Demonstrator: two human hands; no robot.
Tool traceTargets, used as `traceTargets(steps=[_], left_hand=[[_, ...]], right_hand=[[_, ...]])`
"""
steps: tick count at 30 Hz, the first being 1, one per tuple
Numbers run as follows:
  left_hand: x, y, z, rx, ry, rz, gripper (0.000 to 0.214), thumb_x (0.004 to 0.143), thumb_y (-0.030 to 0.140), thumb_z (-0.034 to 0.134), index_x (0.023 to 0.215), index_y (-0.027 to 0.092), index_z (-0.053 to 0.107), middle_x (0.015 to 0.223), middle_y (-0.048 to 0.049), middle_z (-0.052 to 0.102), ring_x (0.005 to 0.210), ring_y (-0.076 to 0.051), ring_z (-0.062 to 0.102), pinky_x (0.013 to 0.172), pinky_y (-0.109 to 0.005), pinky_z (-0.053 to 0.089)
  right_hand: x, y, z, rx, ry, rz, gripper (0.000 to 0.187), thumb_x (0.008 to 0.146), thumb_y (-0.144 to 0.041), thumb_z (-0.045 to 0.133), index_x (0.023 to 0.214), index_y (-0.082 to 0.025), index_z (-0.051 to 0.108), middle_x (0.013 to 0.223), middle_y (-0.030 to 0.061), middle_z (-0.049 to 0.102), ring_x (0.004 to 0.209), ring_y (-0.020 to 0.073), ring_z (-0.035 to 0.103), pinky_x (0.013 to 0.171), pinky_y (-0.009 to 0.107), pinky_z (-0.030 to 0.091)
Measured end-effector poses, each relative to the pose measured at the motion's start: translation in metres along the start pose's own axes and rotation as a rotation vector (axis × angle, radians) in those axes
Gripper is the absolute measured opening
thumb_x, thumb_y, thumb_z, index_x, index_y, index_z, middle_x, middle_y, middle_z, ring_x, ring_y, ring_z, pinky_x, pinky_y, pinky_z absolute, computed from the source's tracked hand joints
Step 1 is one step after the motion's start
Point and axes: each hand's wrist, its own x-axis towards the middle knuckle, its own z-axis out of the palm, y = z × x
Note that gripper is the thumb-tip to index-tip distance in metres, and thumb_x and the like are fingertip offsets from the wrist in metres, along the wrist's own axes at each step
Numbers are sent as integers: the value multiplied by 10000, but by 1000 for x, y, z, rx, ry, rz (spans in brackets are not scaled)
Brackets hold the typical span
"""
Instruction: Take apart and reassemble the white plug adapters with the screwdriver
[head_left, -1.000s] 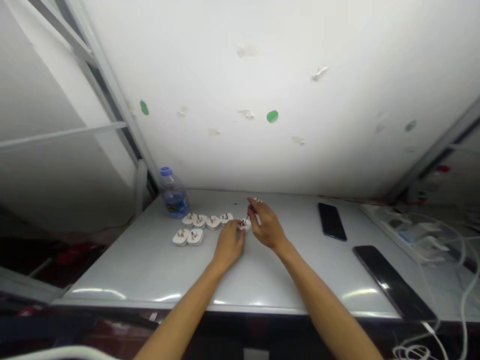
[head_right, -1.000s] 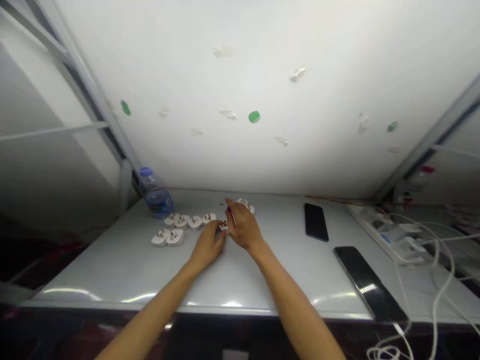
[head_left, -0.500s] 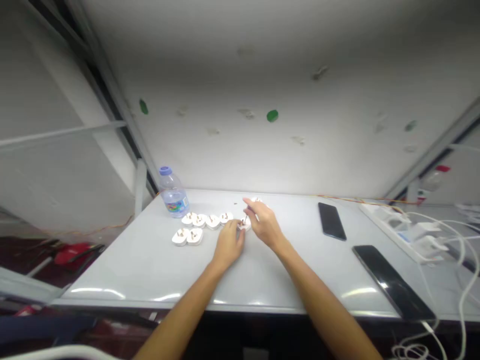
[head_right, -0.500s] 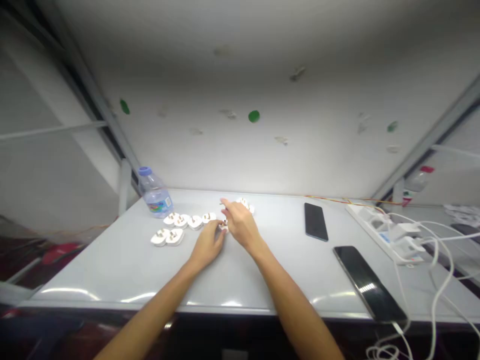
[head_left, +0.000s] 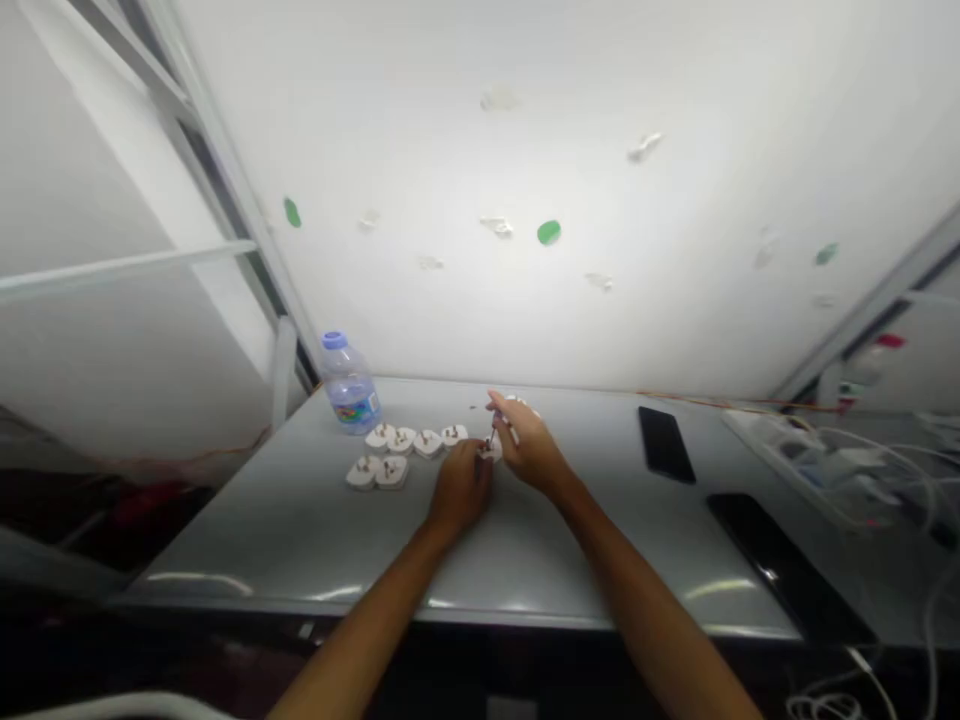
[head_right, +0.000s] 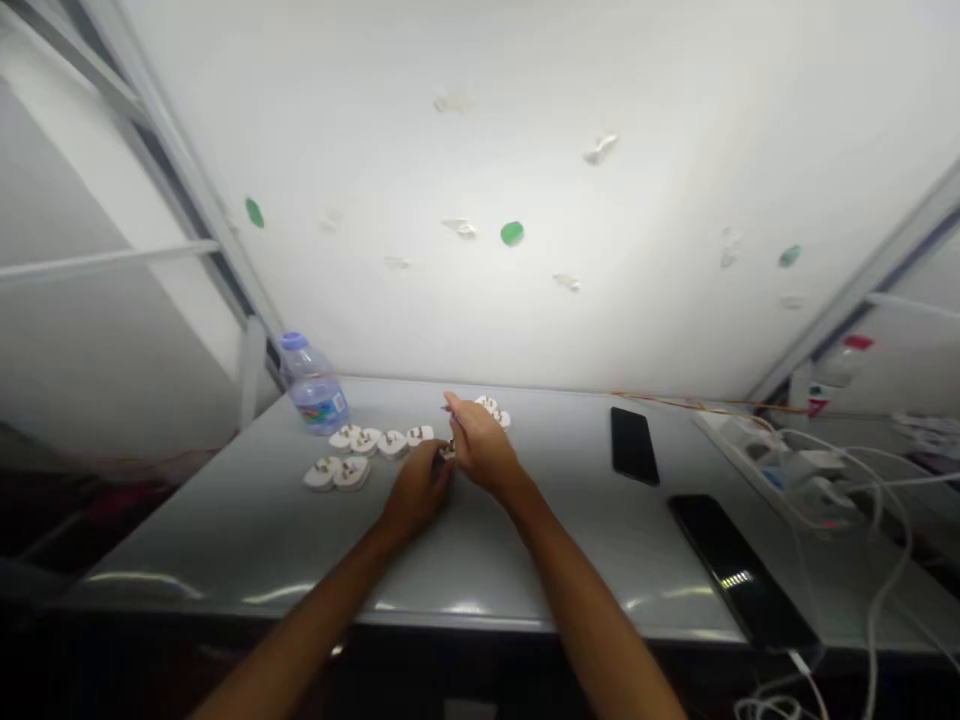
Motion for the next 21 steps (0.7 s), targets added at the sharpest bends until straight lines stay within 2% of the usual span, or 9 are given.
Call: traceTargets(steps=[3, 8, 12, 17, 21], left_hand=[[0, 0, 0, 4, 3, -6, 223, 921, 252, 452, 1077, 168, 589, 1045, -122, 660, 991, -262, 624, 907, -440, 505], [0, 0, 0, 6, -8, -12, 211, 921, 251, 459, 1070, 175, 589, 1044, -118, 655, 1001, -261, 626, 911, -430, 505], [0, 1, -1, 0, -10, -10, 215, 929, 249, 450, 1081, 168, 578, 1050, -118, 651, 995, -257, 621, 917, -437, 501], [0, 1, -1, 1, -6, -8, 212, 928, 257, 460, 1075, 167, 582, 1049, -118, 650, 1005, -259, 619, 917, -443, 504], [0, 2, -1, -2, 2, -10, 202, 923, 253, 460, 1064, 176, 581, 1033, -109, 651, 988, -254, 621, 907, -442, 509]], right_hand=[[0, 0, 0, -48, -19, 23, 410, 981, -200, 451, 1385, -209, 519, 955, 95, 670, 909, 230, 613, 844, 388, 521], [0, 2, -1, -4, -33, -4, 483, 982, -162, 392, 1464, -187, 417, 1097, 130, 663, 985, 231, 609, 889, 405, 510], [1, 1, -2, -38, -36, 31, 390, 979, -221, 452, 1353, -175, 549, 923, 102, 670, 884, 241, 612, 843, 409, 522], [0, -1, -5, 22, -57, 29, 447, 983, -188, 397, 1426, -184, 460, 1080, 111, 674, 951, 222, 621, 883, 411, 523], [-2, 0, -6, 0, -40, 98, 342, 966, -243, 481, 1289, -215, 592, 927, 73, 684, 858, 222, 631, 830, 403, 536]])
